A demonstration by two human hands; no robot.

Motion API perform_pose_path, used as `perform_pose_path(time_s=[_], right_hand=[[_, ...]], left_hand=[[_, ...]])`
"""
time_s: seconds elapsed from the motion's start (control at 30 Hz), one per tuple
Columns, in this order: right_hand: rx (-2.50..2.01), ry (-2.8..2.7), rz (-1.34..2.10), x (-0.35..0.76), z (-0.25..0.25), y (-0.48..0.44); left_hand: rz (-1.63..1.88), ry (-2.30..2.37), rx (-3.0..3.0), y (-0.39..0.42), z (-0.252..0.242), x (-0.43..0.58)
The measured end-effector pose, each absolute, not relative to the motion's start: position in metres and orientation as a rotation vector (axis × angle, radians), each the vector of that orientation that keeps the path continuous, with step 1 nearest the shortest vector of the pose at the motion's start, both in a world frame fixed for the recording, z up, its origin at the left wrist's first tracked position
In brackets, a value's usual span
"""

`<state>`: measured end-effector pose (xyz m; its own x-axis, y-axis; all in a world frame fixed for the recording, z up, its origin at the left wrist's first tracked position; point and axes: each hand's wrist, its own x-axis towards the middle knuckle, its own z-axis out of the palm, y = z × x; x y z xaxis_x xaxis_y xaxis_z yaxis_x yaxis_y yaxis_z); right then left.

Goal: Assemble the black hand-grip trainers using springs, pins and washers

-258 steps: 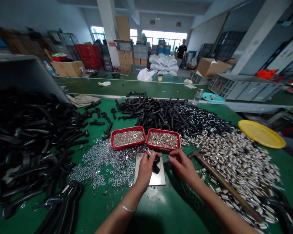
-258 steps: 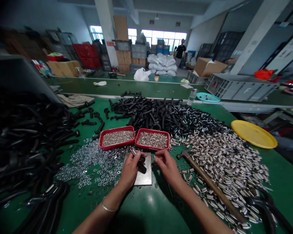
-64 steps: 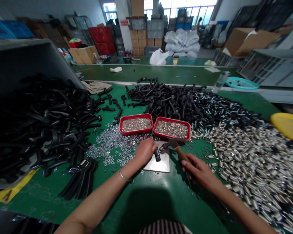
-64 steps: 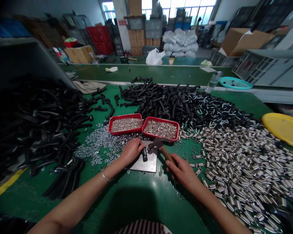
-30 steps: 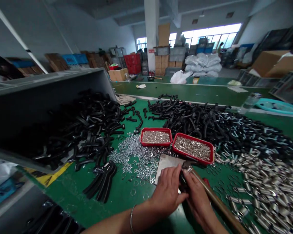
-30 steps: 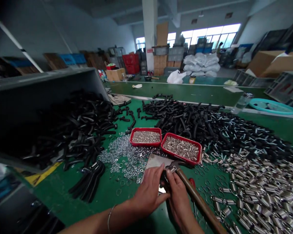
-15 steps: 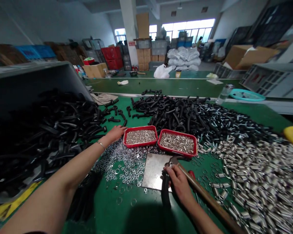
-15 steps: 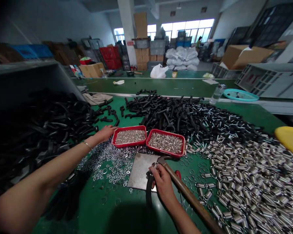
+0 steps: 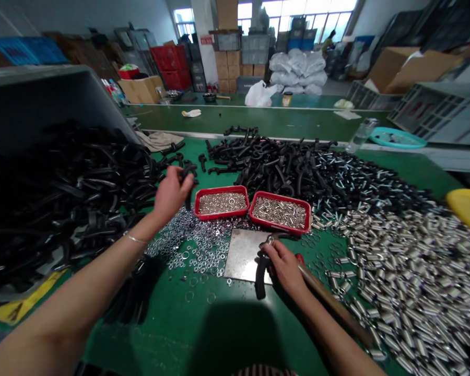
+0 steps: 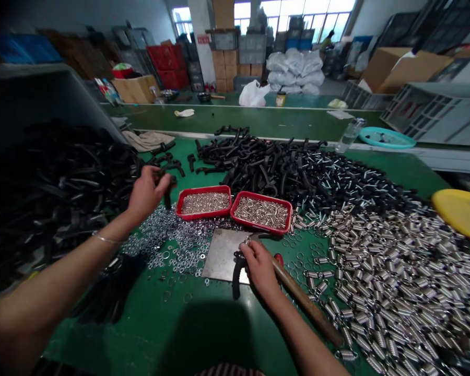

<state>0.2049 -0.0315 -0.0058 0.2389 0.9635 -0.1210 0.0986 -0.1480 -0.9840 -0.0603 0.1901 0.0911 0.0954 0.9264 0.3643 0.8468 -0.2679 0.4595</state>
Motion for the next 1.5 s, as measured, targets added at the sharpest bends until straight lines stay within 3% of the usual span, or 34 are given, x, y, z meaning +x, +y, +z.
perform_pose_path(time_s=[0.13, 0.3, 0.63, 0.83, 1.17, 1.5], right_hand=[[-1.642, -1.340, 0.756, 0.207, 0.014, -0.034], [-1.691, -1.403, 0.741, 0.212, 0.029, -0.048], [-1.637, -1.551, 0.774, 0.212, 0.031, -0.047], [-1.626, -1.431, 0.773, 0.208, 0.036, -0.048], [-1.422, -1.410, 1.174, 0.200, 0.056, -0.064], [-1.604, -1.717, 1.017, 0.192, 0.042, -0.054]], left_hand=[[0.662, 1.220, 1.778, 0.079, 0.066, 0.013], [0.565, 1.044, 1.422, 0.016, 0.032, 0.051], [0.492, 1.005, 1.490, 0.012, 0.026, 0.052], [0.578, 1.129, 1.872, 0.013, 0.022, 0.055], [0.416, 1.158, 2.330, -0.008, 0.036, 0.028], [0.137, 1.169, 2.433, -0.002, 0.033, 0.023]])
